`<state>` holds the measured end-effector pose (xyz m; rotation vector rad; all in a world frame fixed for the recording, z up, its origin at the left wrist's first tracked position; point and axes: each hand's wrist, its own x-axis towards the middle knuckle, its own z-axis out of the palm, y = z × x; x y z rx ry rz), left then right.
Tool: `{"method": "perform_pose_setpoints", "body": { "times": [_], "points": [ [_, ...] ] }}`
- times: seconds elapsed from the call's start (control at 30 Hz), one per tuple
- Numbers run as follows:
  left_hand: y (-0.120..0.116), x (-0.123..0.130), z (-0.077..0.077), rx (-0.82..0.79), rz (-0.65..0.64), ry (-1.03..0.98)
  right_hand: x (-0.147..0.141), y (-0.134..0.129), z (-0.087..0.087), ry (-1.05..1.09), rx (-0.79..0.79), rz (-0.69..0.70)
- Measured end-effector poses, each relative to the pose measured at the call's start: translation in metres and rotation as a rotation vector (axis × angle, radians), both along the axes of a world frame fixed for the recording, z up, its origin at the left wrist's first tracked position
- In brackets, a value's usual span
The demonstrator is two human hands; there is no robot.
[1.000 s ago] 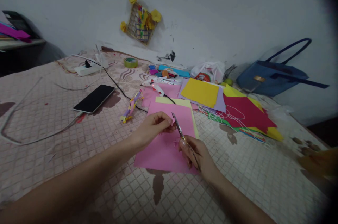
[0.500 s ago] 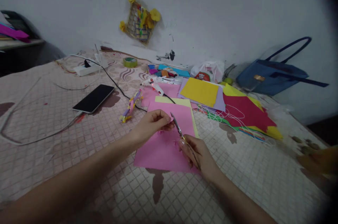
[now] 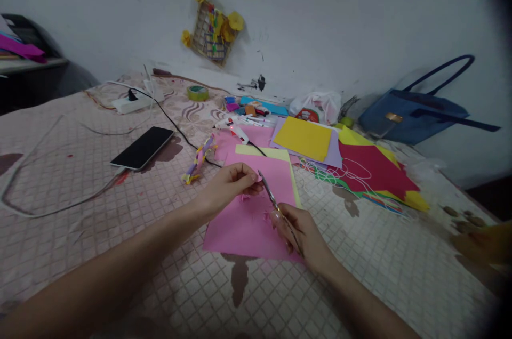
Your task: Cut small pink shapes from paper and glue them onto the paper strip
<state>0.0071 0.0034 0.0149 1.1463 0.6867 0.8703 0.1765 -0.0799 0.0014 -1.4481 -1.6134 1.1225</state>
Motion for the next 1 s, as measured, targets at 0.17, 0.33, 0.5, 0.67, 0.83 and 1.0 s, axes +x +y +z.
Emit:
{"method": "perform_pose_setpoints", "body": {
  "times": [0.17,0.33,0.5,0.67,0.83,1.0],
  "points": [
    [0.003,-0.003,0.000,0.033,-0.021,0.024,0.001,0.001,-0.003,-0.013,0.007,0.005],
    [0.006,-0.006,0.002,0.071,-0.065,0.031,0.001,0.000,-0.002,-0.017,0.008,0.009],
    [0.007,-0.008,0.006,0.109,-0.086,0.062,-0.001,0.000,0.000,0.052,-0.067,-0.002],
    [0.005,-0.007,0.009,0.110,-0.073,0.093,-0.002,0.004,0.002,0.202,-0.112,-0.085],
    [-0.001,-0.003,0.006,0.203,-0.080,0.206,-0.002,0.007,0.004,0.256,-0.035,-0.123],
    [-0.012,0.005,-0.001,0.304,-0.157,0.283,-0.003,0.008,0.005,0.252,-0.049,-0.136]
  ]
}}
